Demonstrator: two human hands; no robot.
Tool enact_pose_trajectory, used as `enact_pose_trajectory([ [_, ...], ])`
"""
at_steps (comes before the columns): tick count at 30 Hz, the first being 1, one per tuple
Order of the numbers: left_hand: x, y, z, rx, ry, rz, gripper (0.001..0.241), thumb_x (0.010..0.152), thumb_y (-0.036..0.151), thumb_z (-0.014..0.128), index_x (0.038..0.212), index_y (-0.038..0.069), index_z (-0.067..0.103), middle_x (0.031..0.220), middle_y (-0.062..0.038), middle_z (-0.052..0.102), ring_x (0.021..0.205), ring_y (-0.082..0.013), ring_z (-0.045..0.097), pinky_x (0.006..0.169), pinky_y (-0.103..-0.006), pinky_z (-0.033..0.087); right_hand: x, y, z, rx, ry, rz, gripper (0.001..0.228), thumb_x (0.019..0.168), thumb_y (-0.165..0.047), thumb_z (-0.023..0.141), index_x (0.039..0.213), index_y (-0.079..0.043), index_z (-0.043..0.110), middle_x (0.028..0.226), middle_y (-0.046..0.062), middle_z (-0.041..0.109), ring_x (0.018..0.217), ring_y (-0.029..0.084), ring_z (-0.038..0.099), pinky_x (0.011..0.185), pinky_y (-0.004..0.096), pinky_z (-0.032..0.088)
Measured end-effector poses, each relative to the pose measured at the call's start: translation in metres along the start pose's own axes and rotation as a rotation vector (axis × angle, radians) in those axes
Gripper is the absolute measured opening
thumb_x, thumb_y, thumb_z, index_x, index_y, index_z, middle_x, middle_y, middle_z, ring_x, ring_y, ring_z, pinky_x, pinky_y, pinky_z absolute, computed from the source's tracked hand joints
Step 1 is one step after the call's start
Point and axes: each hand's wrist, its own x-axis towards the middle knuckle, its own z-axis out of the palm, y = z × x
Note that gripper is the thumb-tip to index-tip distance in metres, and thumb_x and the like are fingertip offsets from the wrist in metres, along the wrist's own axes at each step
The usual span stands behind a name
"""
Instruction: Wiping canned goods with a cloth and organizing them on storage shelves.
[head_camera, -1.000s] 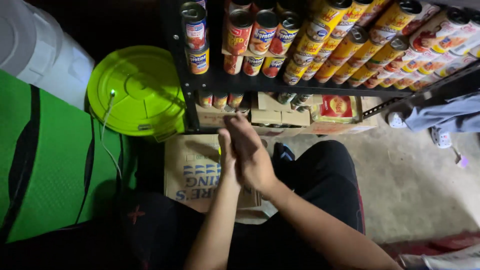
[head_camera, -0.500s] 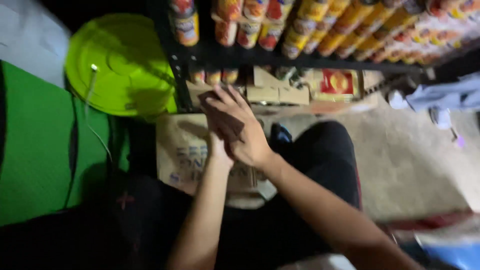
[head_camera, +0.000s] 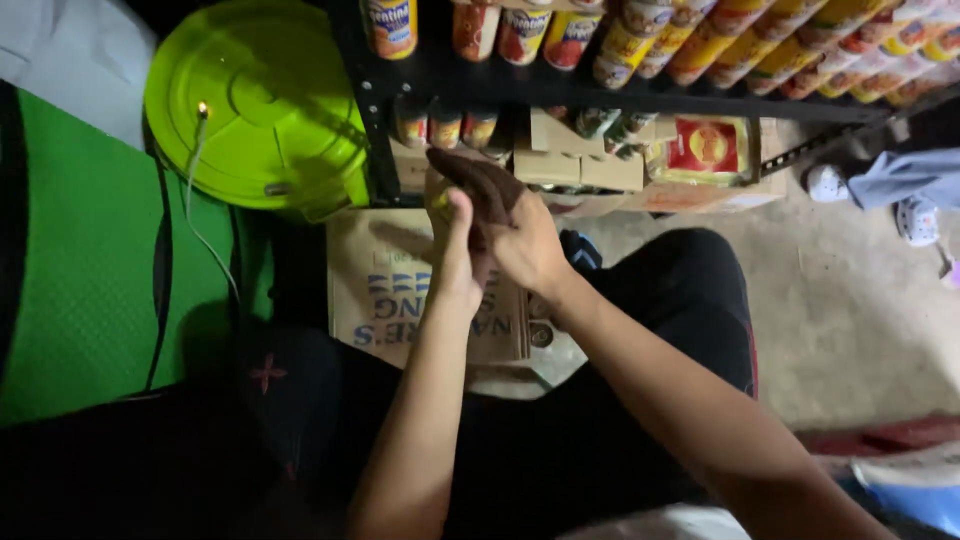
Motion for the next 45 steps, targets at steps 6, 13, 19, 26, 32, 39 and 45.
enact_pose_trajectory([
  [6, 0.006, 0.018, -0.002, -0.280, -0.056, -0.117, 0.079, 0.094, 0.060, 0.062, 0.152, 0.011, 0.042, 0.140, -0.007, 0.056, 0.127, -0.0220, 0.056, 0.108, -0.0388, 0.046, -0.009, 0.007, 0.014, 0.298, 0.023, 0.133, 0.038, 0.107, -0.014, 0.057, 0.144, -0.002, 0.056, 0.140, 0.014, 0.063, 0.132, 0.025, 0.057, 0.115, 0.034, 0.042],
  [13, 0.016, -0.010, -0.019, -0.368, 0.104, -0.060, 0.059, 0.107, 0.055, 0.051, 0.144, 0.008, 0.050, 0.132, -0.008, 0.058, 0.119, -0.0215, 0.059, 0.100, -0.0358, 0.052, -0.018, -0.029, 0.004, 0.002, -0.110, -0.218, 0.057, 0.094, -0.003, 0.055, 0.150, -0.003, 0.050, 0.161, 0.019, 0.043, 0.155, 0.033, 0.034, 0.129, 0.042, 0.022],
  [19, 0.007, -0.003, -0.017, -0.381, 0.027, -0.189, 0.069, 0.098, 0.060, 0.041, 0.151, 0.015, 0.042, 0.143, -0.008, 0.056, 0.126, -0.0238, 0.060, 0.102, -0.0392, 0.053, -0.004, -0.023, -0.001, -0.231, -0.178, -0.388, 0.061, 0.083, -0.002, 0.060, 0.144, -0.006, 0.057, 0.159, 0.014, 0.048, 0.157, 0.034, 0.029, 0.132, 0.049, 0.015],
  [26, 0.006, 0.014, -0.003, -0.262, -0.086, -0.110, 0.085, 0.093, 0.060, 0.064, 0.157, 0.011, 0.035, 0.150, -0.010, 0.051, 0.139, -0.0240, 0.049, 0.119, -0.0425, 0.038, 0.002, -0.024, 0.001, 0.133, -0.018, -0.105, 0.046, 0.102, -0.006, 0.054, 0.147, -0.006, 0.055, 0.158, 0.014, 0.052, 0.154, 0.028, 0.040, 0.127, 0.037, 0.029],
  [32, 0.008, 0.013, -0.002, -0.272, 0.054, -0.135, 0.084, 0.085, 0.059, 0.066, 0.154, 0.024, 0.034, 0.143, 0.000, 0.054, 0.131, -0.0189, 0.054, 0.110, -0.0394, 0.045, -0.001, 0.001, -0.007, 0.097, -0.051, 0.041, 0.037, 0.104, -0.015, 0.058, 0.139, -0.005, 0.061, 0.138, 0.011, 0.066, 0.129, 0.024, 0.061, 0.113, 0.032, 0.043],
  [39, 0.002, 0.030, 0.005, -0.373, 0.078, -0.233, 0.057, 0.089, 0.050, 0.064, 0.140, 0.026, 0.057, 0.127, 0.002, 0.066, 0.115, -0.0173, 0.065, 0.101, -0.0394, 0.050, -0.028, 0.036, 0.002, 0.645, 0.008, 0.264, 0.046, 0.106, -0.024, 0.060, 0.147, -0.004, 0.051, 0.140, 0.009, 0.060, 0.129, 0.019, 0.054, 0.112, 0.032, 0.041],
  [45, 0.005, 0.019, -0.013, -0.430, 0.194, -0.145, 0.062, 0.090, 0.060, 0.065, 0.131, 0.014, 0.061, 0.124, -0.013, 0.072, 0.114, -0.0209, 0.067, 0.094, -0.0324, 0.052, -0.034, 0.015, -0.009, 0.881, 0.315, 0.548, 0.041, 0.098, -0.024, 0.062, 0.135, -0.007, 0.056, 0.121, 0.005, 0.066, 0.107, 0.015, 0.063, 0.091, 0.033, 0.055],
])
